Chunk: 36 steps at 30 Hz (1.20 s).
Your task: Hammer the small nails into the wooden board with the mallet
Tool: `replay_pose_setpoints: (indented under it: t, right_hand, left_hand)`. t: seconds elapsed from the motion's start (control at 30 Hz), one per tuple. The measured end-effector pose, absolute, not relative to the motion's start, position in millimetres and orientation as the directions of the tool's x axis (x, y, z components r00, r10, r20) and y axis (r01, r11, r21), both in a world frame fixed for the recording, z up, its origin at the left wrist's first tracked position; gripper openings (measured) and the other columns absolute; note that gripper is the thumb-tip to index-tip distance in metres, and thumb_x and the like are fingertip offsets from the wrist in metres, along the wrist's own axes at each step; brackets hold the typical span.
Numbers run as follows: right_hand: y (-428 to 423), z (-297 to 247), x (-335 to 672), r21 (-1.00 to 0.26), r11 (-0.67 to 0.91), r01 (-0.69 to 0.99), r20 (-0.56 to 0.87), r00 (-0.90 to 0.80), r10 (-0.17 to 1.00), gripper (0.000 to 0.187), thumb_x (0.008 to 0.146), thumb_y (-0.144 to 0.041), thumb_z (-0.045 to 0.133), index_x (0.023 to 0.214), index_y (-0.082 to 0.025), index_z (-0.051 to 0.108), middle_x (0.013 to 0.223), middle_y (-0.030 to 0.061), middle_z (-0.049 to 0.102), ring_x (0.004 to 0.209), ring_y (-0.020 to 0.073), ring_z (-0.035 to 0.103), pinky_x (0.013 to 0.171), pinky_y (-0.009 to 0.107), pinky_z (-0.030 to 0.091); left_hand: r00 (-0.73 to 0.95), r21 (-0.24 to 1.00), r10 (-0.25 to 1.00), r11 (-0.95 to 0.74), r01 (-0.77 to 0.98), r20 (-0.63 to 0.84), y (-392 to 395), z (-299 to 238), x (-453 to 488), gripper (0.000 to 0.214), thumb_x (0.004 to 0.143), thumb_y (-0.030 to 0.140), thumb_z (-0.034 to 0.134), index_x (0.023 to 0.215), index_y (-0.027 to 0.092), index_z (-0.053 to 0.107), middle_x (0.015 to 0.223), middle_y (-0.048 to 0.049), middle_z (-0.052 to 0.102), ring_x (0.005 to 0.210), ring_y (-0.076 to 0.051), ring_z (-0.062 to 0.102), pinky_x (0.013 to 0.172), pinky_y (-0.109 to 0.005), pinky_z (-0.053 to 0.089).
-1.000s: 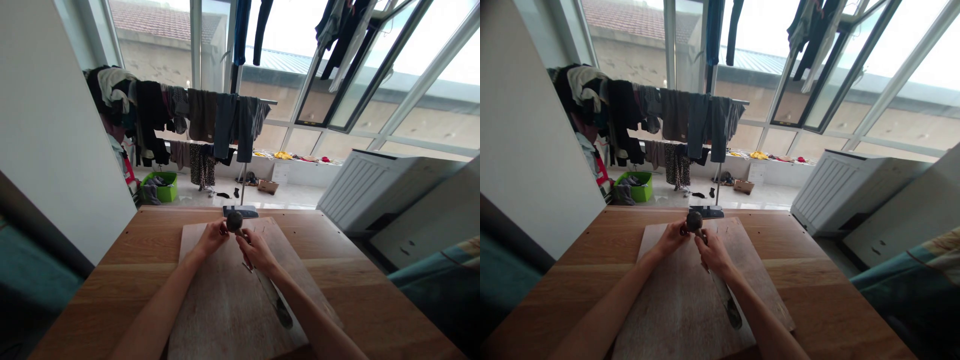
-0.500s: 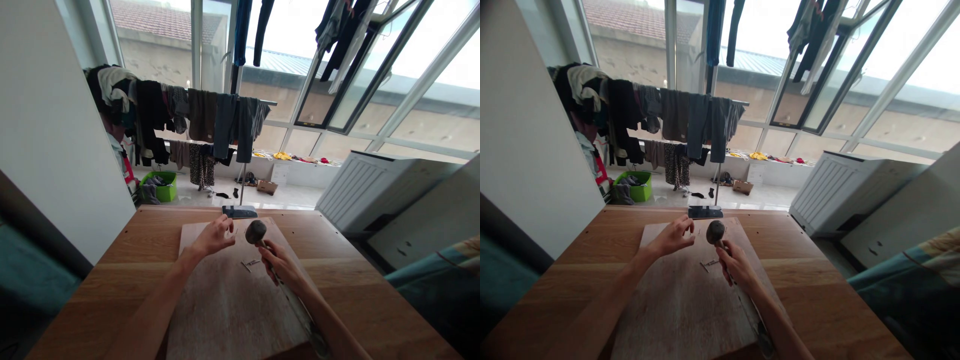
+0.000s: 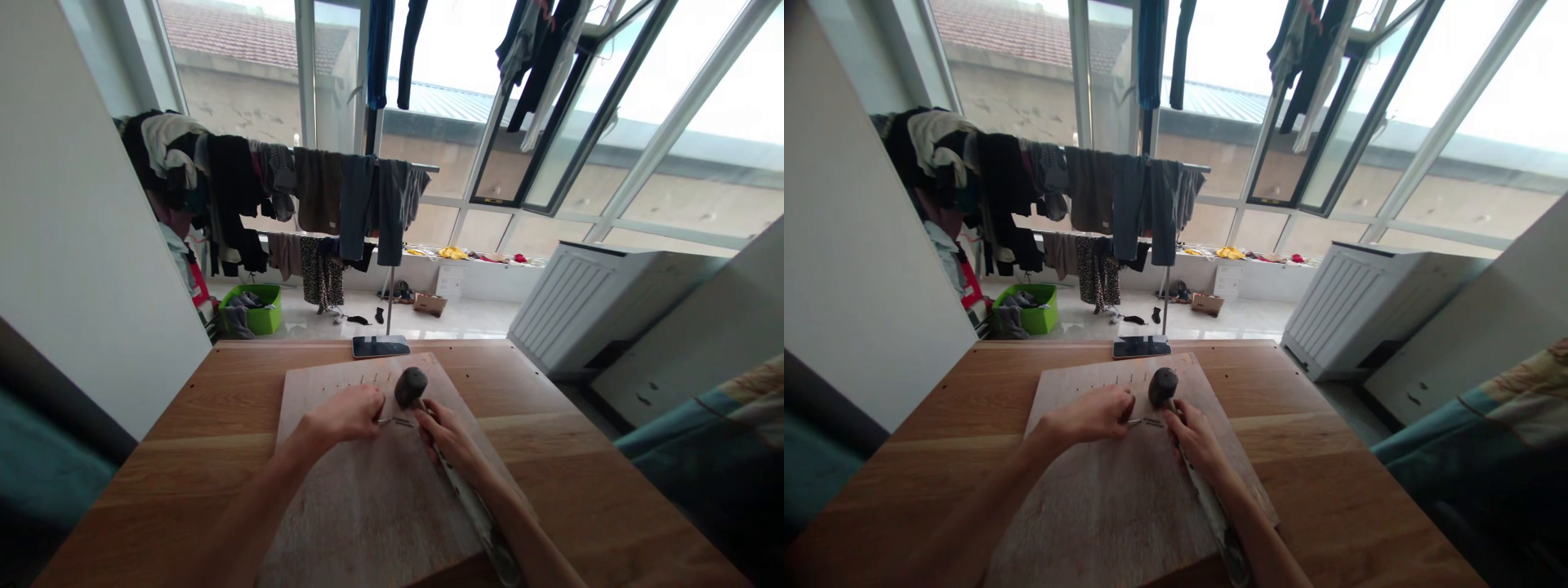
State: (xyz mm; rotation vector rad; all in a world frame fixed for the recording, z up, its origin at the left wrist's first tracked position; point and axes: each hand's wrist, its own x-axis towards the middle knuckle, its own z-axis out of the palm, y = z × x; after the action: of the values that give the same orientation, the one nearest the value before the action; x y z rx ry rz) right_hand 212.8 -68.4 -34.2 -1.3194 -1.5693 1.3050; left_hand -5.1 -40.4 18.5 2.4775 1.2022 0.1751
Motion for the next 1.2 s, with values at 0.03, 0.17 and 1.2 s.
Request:
replay_pose_setpoints:
  t: [0.03,0.17,1.2]
  right_hand:
    - [-69,-34,213,-0.964,-0.026,0.266,-0.092,-0.239,0.967,0.034,0.087,-0.054,0.052,0.089,-0.021,0.052,0.056,-0.0095,0.046,0.032,0.0085,0.044,0.026,0.019,0.032]
    - [-70,-33,212,-0.964,-0.039,0.264,-0.102,-0.230,0.968,0.032,0.088,-0.052,0.052,0.090,-0.020,0.053,0.058,-0.0089,0.046,0.033,0.0080,0.044,0.026,0.019,0.032]
    - [-68,-18,193,-0.985,-0.077,0.153,-0.118,-0.281,0.952,0.043,0.081,-0.060,0.058,0.094,-0.019,0.053,0.058,-0.0105,0.046,0.031,0.0060,0.042,0.025,0.017,0.030]
  left_hand:
    - [0.601,0.388,0.795,-0.530,0.754,-0.080,-39,20,-10,0.012,0.064,0.009,0.061,0.061,0.020,0.061,0.064,-0.0015,0.060,0.058,-0.017,0.053,0.053,-0.027,0.035]
    - [0.524,0.438,0.848,-0.442,0.783,-0.081,-30,22,-35,0.018,0.062,0.007,0.061,0.074,0.020,0.067,0.064,0.0002,0.062,0.057,-0.016,0.054,0.050,-0.024,0.031]
    - [0.360,0.747,0.916,-0.363,0.557,0.177,9,-27,-76,0.015,0.076,0.024,0.061,0.082,0.016,0.072,0.079,-0.0024,0.073,0.073,-0.017,0.066,0.069,-0.024,0.049]
